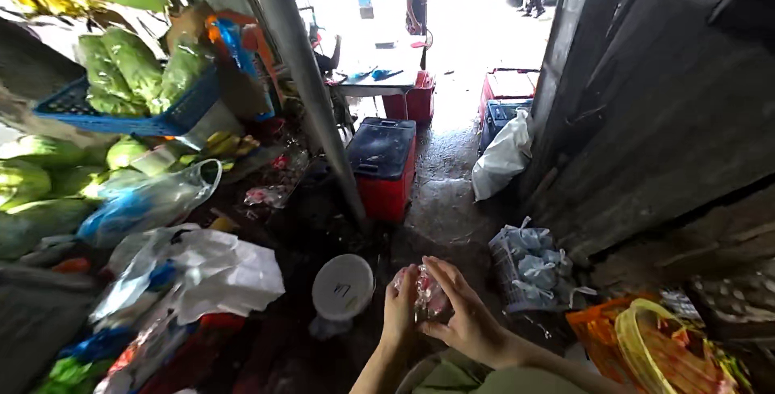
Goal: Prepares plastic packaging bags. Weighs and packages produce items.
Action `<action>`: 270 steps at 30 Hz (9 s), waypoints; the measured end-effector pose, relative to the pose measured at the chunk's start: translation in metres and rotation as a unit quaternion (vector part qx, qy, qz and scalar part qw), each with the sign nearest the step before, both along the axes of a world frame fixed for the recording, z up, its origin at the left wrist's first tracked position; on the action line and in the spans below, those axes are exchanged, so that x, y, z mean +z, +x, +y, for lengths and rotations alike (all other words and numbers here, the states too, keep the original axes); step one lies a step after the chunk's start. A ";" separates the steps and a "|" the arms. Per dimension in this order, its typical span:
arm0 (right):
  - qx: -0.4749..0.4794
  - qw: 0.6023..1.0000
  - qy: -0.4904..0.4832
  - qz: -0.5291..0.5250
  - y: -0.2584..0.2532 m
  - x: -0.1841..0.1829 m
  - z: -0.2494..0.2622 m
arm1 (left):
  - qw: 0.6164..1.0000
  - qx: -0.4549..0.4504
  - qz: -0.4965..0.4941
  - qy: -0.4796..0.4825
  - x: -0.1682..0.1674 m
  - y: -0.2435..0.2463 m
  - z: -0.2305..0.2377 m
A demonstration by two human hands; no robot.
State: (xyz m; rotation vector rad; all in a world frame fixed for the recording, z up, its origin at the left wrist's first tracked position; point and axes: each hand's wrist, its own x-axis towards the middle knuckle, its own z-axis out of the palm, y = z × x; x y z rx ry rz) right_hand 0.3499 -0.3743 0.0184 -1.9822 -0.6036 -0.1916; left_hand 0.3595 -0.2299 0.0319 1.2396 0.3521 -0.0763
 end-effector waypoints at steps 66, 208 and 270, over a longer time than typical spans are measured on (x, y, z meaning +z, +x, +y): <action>-0.358 0.778 -0.099 0.507 1.029 -0.329 -0.638 | 0.704 -0.565 -0.141 0.407 -0.245 1.015 -0.601; 0.452 0.808 -0.252 0.281 -0.110 -0.095 0.532 | 0.758 0.133 0.457 0.447 0.056 -0.263 0.364; 0.641 0.563 -0.486 -0.190 -0.282 0.039 0.727 | 0.552 0.661 0.138 0.489 -0.009 -0.390 0.578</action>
